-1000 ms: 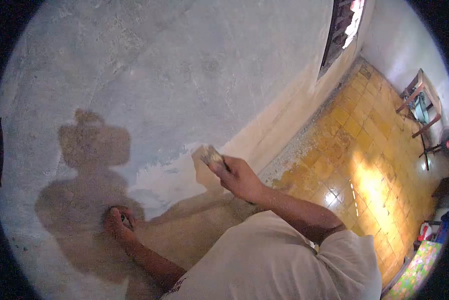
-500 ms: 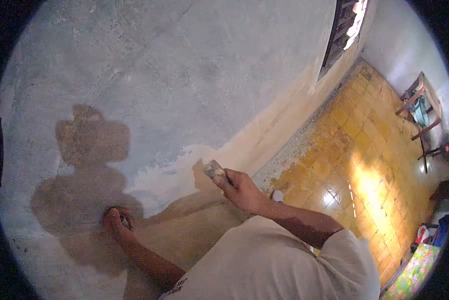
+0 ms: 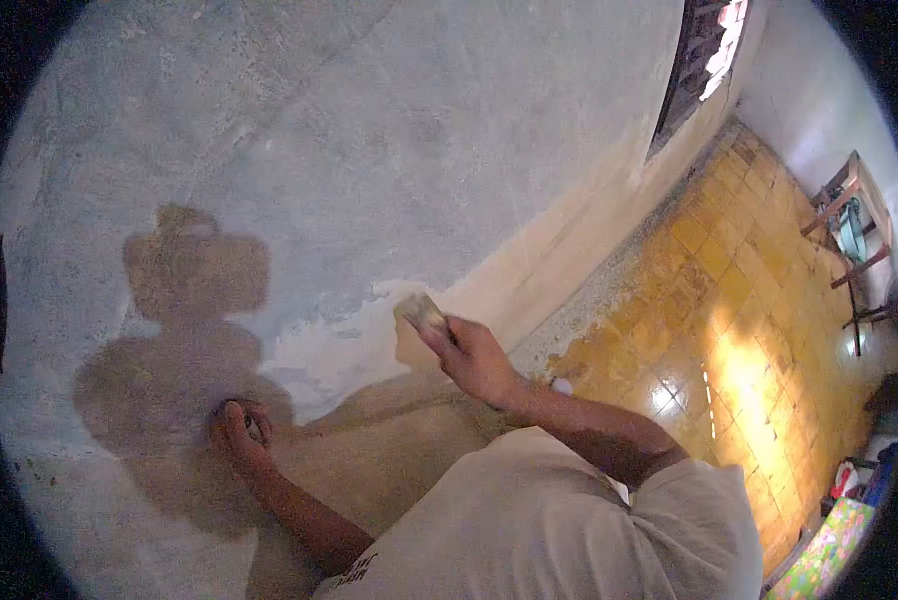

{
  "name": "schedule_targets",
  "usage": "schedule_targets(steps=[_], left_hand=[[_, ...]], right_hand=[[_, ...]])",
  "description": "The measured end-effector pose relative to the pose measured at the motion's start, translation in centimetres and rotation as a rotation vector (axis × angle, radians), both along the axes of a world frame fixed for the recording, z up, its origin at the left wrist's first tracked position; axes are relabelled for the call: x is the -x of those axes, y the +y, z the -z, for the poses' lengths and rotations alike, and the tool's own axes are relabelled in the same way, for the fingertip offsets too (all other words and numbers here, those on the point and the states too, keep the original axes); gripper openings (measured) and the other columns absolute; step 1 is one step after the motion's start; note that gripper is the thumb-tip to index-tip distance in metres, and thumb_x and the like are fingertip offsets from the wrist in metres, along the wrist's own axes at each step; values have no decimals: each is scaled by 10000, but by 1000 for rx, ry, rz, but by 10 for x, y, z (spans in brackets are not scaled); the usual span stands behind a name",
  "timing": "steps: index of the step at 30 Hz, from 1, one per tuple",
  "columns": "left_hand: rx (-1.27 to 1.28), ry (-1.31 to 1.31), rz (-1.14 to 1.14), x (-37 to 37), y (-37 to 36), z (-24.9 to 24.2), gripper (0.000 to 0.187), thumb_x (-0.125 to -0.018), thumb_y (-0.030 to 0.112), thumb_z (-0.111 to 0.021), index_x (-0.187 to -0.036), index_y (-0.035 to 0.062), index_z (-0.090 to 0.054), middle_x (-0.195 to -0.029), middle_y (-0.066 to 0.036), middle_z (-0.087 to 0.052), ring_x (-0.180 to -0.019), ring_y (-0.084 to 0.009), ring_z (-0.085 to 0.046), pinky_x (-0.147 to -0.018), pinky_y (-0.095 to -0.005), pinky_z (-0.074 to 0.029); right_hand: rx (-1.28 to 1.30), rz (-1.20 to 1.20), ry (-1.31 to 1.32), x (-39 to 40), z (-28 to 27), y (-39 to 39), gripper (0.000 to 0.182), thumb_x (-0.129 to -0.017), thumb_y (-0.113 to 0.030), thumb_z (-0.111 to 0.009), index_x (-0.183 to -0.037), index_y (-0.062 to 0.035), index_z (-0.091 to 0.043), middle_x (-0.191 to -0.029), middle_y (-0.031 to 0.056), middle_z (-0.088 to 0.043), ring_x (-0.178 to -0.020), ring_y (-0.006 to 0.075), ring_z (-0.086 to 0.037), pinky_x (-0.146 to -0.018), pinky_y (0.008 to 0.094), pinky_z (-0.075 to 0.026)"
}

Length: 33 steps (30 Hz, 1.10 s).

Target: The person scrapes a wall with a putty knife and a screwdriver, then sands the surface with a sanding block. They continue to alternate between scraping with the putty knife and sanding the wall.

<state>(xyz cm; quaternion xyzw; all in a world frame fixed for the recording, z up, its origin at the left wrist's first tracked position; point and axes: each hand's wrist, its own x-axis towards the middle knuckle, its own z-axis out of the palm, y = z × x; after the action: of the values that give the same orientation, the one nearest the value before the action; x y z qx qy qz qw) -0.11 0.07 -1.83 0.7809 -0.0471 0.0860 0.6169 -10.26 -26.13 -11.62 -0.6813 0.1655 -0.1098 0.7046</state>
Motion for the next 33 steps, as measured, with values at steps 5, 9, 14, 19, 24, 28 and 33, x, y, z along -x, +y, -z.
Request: schedule_targets(steps=[5, 9, 14, 19, 24, 28, 33], left_hand=[[-7, -14, 64, -4, 6, 3, 294, -792, 265, -611, -611, 38, -563, -543, -14, -508, -438, -95, -400, -356, -243, -285], [60, -35, 120, -8, 9, 9, 304, -805, 264, -599, -603, 42, -552, -551, -26, -519, -428, -100, -410, -342, -251, -276], [37, -85, 194, -3, 1, -1, 304, -813, 262, -597, -601, 51, -542, -577, -43, -549, -425, -105, -424, -327, -253, -285], [56, -35, 89, -1, 6, 7, 292, -815, 259, -597, -612, 53, -553, -596, -54, -571, -418, -103, -423, -328, -249, -292], [75, -91, 181, -4, 5, 5, 294, -817, 272, -603, -630, 48, -566, -581, -40, -550, -421, -102, -427, -330, -249, -292], [68, -31, 135, -3, 7, 7, 306, -817, 299, -612, -653, 41, -586, -553, -24, -521, -421, -98, -421, -336, -246, -276], [0, -50, 113, 1, -3, -2, 307, -819, 293, -610, -645, 42, -584, -552, -15, -519, -423, -96, -411, -339, -245, -268]], right_hand=[[-65, -73, -37, -5, -30, -7, 341, -950, -313, -464, -850, 7, -526, -599, 23, -479, -551, 83, -451, -497, 285, -403], [-61, 1, 4, 22, -20, -6, 348, -952, -315, -461, -834, 6, -523, -597, 11, -471, -547, 96, -433, -497, 298, -401], [34, 1, 64, -2, -2, 0, 351, -948, -320, -470, -820, 4, -512, -584, 8, -452, -551, 87, -425, -501, 295, -401], [-134, -6, -33, 2, -31, -8, 255, -946, -268, -483, -817, -48, -476, -574, -60, -375, -504, 29, -349, -434, 224, -328], [-47, 11, 10, 18, -12, -1, 311, -946, -300, -478, -803, -24, -486, -577, -26, -412, -523, 50, -381, -459, 249, -359], [-46, -2, -36, -11, -22, -4, 358, -945, -330, -474, -830, 6, -521, -589, 10, -451, -557, 69, -419, -498, 269, -394], [-69, -9, 13, 18, -28, -7, 360, -945, -337, -472, -821, -2, -511, -590, -1, -445, -546, 66, -410, -491, 270, -390]])
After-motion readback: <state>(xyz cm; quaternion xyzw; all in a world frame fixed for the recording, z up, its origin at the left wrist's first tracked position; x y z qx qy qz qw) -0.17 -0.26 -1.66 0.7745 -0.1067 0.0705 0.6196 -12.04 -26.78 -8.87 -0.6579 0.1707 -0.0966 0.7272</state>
